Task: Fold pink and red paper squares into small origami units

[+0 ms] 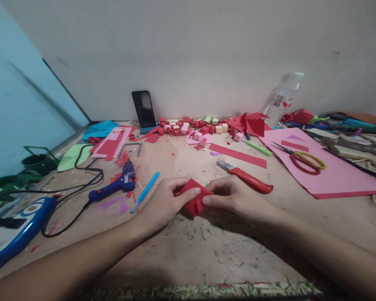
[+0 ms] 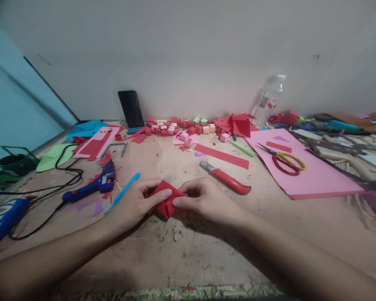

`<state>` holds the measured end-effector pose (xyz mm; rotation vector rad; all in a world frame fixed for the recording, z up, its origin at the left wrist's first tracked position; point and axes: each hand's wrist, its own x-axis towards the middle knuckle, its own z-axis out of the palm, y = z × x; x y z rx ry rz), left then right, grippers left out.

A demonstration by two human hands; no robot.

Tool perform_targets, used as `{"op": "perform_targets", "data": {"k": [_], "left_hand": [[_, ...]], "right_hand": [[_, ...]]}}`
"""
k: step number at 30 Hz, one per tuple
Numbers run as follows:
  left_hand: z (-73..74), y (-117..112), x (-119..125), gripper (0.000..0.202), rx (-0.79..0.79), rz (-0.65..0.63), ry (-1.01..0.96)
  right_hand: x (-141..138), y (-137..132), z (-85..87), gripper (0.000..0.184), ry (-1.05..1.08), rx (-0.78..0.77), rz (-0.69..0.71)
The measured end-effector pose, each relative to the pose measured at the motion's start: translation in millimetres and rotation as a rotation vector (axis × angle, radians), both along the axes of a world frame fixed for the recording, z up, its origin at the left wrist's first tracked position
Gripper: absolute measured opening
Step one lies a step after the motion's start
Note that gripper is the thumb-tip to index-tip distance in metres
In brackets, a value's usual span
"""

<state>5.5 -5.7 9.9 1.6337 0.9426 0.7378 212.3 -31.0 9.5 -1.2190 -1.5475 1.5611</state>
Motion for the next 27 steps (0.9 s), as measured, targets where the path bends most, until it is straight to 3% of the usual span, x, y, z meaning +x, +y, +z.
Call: {"op": "perform_targets", "data": {"k": [4,10,16,27], "left_hand": [[0.6,-3.6,2.9,0.030,-0.061,0.086,-0.050],[-4.2,-6.6,5.3,0.029,-0.111,0.191,-0.084],[-12.9,-5.3,5.5,0.034,-0.186,0.147,-0.112],[-11.7,-7.6,1.1,0.034,-0.224,0.070,-0.127]], "right_hand": [[0.4,1.0,-3.2,0.034,0.095,-0.088,-0.082],[-2.1,1.4,-2.8,0.038,0.137,-0.101,0.019],[-6.1,0.4,-0.5,0.034,0.136,-0.106,-0.020],[-3.8,3.3,-5.8,0.027,0.166,-0.061,-0.073]]}}
